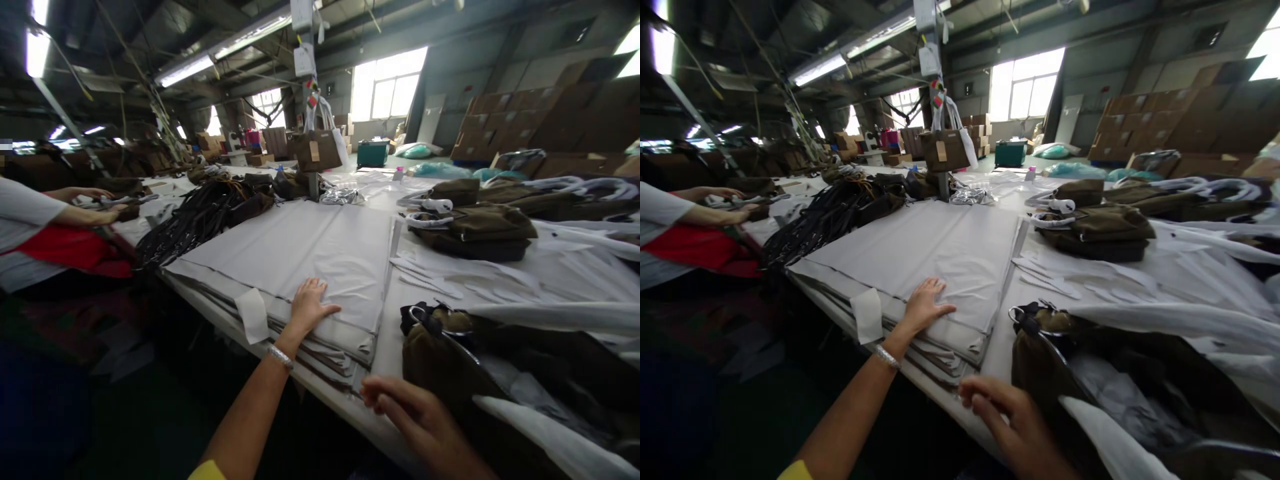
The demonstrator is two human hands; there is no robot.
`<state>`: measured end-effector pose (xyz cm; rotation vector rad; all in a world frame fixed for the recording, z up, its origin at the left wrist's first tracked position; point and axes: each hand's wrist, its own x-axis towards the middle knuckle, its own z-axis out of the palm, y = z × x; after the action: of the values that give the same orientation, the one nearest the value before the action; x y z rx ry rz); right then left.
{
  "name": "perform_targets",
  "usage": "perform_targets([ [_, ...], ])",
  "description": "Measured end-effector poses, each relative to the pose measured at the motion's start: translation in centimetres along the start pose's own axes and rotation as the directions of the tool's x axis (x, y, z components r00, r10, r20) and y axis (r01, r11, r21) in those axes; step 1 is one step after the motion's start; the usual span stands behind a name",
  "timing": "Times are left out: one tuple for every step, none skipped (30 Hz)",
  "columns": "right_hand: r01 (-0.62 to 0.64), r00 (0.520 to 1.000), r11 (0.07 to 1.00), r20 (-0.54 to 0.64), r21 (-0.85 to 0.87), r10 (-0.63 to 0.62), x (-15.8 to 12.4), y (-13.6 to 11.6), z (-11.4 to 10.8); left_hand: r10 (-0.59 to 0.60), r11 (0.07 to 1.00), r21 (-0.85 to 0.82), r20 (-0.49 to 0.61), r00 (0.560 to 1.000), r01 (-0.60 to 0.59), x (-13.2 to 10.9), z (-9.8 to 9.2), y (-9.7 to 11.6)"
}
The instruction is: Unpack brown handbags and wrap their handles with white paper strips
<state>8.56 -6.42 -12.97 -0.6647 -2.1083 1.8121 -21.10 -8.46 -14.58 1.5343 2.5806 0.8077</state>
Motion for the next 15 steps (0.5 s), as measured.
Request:
perform_targets([
  [0.025,0.998,0.997,-0.056,0.068,-0.021,1.9,-0.2,0.5,-0.005,1.0,-0.01,-0.004,1.0,0.005,0.0,0.0,-0.1],
  [0.06,0.991,0.984,-0.132,0.167,-0.038,3.7,-0.2,1.1,-0.012,1.0,-0.021,-0.011,1.0,0.012,0.0,-0.1,-0.2],
  [0.087,0.98,0.956,-0.196,0.28,-0.032,5.3,-0.1,1.5,-0.022,0.999,-0.033,-0.022,1.0,0.022,0.1,-0.2,-0.3],
  [0.115,0.965,0.911,-0.261,0.397,-0.008,6.7,0.1,1.9,-0.037,0.998,-0.045,-0.038,0.999,0.035,0.1,-0.3,-0.4],
  [0.14,0.95,0.853,-0.311,0.503,0.028,7.9,0.4,2.2,-0.055,0.997,-0.057,-0.057,0.997,0.052,0.2,-0.4,-0.5],
  [0.159,0.938,0.795,-0.342,0.586,0.065,8.8,0.8,2.4,-0.075,0.995,-0.068,-0.078,0.994,0.069,0.4,-0.6,-0.7],
  [0.171,0.928,0.743,-0.359,0.647,0.099,9.5,1.1,2.5,-0.091,0.993,-0.08,-0.097,0.991,0.084,0.7,-0.9,-0.9],
  [0.177,0.923,0.702,-0.363,0.69,0.124,10.0,1.4,2.5,-0.102,0.991,-0.095,-0.113,0.988,0.092,0.9,-1.3,-1.1],
  [0.18,0.923,0.674,-0.359,0.717,0.135,10.3,1.7,2.4,-0.106,0.99,-0.112,-0.127,0.986,0.092,1.0,-1.8,-1.3],
  [0.181,0.926,0.658,-0.352,0.731,0.136,10.4,1.9,2.2,-0.104,0.988,-0.128,-0.141,0.985,0.086,1.1,-2.4,-1.4],
  [0.181,0.929,0.635,-0.342,0.751,0.14,10.5,2.0,2.0,-0.098,0.987,-0.144,-0.157,0.983,0.076,0.9,-2.9,-1.4],
  [0.181,0.933,0.604,-0.329,0.776,0.144,10.6,2.1,1.7,-0.09,0.985,-0.16,-0.173,0.981,0.062,0.5,-3.5,-1.3],
  [0.178,0.938,0.565,-0.312,0.806,0.151,10.6,2.1,1.4,-0.08,0.984,-0.174,-0.187,0.979,0.047,-0.2,-3.9,-1.0],
  [0.168,0.944,0.522,-0.289,0.836,0.158,10.6,2.1,1.1,-0.066,0.981,-0.191,-0.193,0.979,0.028,-1.3,-4.2,-0.6],
  [0.157,0.949,0.48,-0.267,0.863,0.17,10.6,2.0,0.8,-0.045,0.978,-0.21,-0.186,0.981,0.005,-2.8,-4.4,0.0],
])
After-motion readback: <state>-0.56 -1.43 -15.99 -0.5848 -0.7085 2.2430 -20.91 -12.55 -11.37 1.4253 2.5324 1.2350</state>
